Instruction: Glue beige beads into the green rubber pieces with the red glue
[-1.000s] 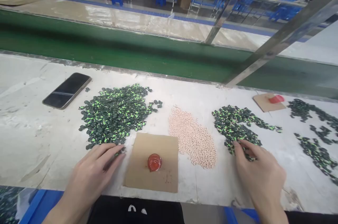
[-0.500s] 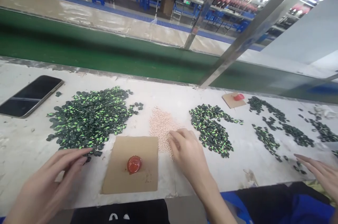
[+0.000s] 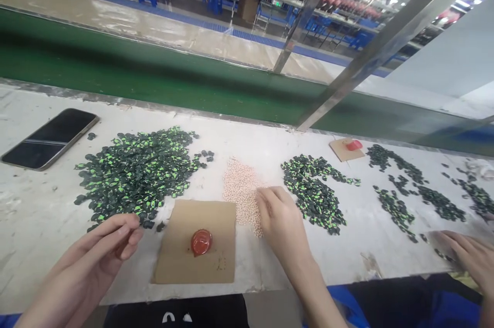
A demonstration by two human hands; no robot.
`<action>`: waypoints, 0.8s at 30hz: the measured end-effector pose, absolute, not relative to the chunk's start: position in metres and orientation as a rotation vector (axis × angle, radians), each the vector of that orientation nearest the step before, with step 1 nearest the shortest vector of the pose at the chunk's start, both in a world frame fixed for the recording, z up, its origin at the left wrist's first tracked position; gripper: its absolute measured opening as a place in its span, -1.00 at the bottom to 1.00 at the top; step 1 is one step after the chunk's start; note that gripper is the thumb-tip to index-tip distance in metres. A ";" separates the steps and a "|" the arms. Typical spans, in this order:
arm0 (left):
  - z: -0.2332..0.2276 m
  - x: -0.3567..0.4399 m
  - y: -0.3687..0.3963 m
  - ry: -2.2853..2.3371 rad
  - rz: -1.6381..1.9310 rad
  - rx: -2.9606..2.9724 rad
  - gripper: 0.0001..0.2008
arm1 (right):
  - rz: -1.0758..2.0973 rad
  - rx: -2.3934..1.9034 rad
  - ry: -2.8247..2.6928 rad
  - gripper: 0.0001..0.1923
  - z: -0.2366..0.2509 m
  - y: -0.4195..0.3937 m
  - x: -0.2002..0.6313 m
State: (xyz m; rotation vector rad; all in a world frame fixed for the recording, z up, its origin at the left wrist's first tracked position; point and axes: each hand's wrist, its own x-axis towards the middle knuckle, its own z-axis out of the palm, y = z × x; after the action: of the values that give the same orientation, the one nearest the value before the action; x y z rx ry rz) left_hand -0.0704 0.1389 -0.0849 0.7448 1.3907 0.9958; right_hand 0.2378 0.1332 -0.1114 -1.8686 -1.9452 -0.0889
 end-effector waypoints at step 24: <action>-0.096 -0.086 0.162 1.289 0.842 2.346 -0.73 | 0.641 -1.767 -1.269 -0.80 -0.088 0.122 0.233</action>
State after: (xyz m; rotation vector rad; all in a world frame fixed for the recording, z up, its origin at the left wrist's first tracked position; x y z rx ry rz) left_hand -0.0863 0.1615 -0.0965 2.3462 1.2885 0.8420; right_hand 0.2330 0.1217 -0.0881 -1.7672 -1.2688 0.6414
